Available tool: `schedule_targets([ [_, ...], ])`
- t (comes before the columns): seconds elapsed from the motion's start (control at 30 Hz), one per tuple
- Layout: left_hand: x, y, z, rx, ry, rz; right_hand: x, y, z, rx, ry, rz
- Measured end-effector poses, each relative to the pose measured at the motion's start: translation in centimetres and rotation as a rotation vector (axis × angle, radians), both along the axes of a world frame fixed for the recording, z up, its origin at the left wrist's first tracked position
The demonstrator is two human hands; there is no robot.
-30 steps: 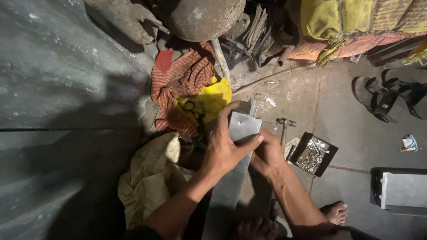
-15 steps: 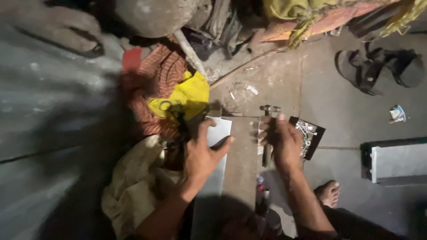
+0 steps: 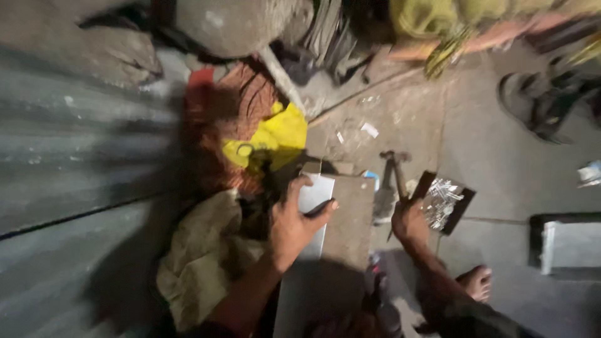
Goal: The person constructs a metal enclosure by folding metal sheets, inserting them into a frame, and securing the assembly by hammering metal pins or rivets into pre-drilled holes.
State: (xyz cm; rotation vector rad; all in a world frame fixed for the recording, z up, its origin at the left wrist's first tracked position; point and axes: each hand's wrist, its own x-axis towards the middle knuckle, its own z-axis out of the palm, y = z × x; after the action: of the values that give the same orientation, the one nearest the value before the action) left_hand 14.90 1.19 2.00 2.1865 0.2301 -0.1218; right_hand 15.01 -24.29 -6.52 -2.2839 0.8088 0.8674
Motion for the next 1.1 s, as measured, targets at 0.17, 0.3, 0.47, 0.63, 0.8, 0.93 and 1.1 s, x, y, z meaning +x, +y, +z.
schedule_targets([
  [0.17,0.3,0.5,1.3,-0.067,-0.291,-0.031,-3.3,-1.3,11.8,0.386,-0.162,-0.236],
  [0.3,-0.2,1.9,1.2,-0.159,-0.104,-0.069,-8.1,-0.1,18.3,0.362,-0.374,0.078],
  [0.47,-1.4,3.5,-2.0,-0.523,-0.274,-0.142,-11.0,3.8,16.7,0.084,-0.13,0.143],
  [0.63,-1.5,3.9,-4.7,-0.458,0.068,-0.226,-13.0,4.6,12.4,0.22,-0.216,0.219],
  [0.8,-0.9,3.8,-4.8,-0.48,0.126,-0.247,-12.1,4.9,11.0,0.221,-0.375,0.343],
  [0.93,-0.7,3.5,-4.7,-0.52,0.095,-0.282,-11.2,5.8,14.5,0.257,-0.371,0.313],
  [1.1,-0.6,3.0,-5.0,-0.559,0.188,-0.331,-11.5,5.8,18.8,0.592,-0.747,0.245],
])
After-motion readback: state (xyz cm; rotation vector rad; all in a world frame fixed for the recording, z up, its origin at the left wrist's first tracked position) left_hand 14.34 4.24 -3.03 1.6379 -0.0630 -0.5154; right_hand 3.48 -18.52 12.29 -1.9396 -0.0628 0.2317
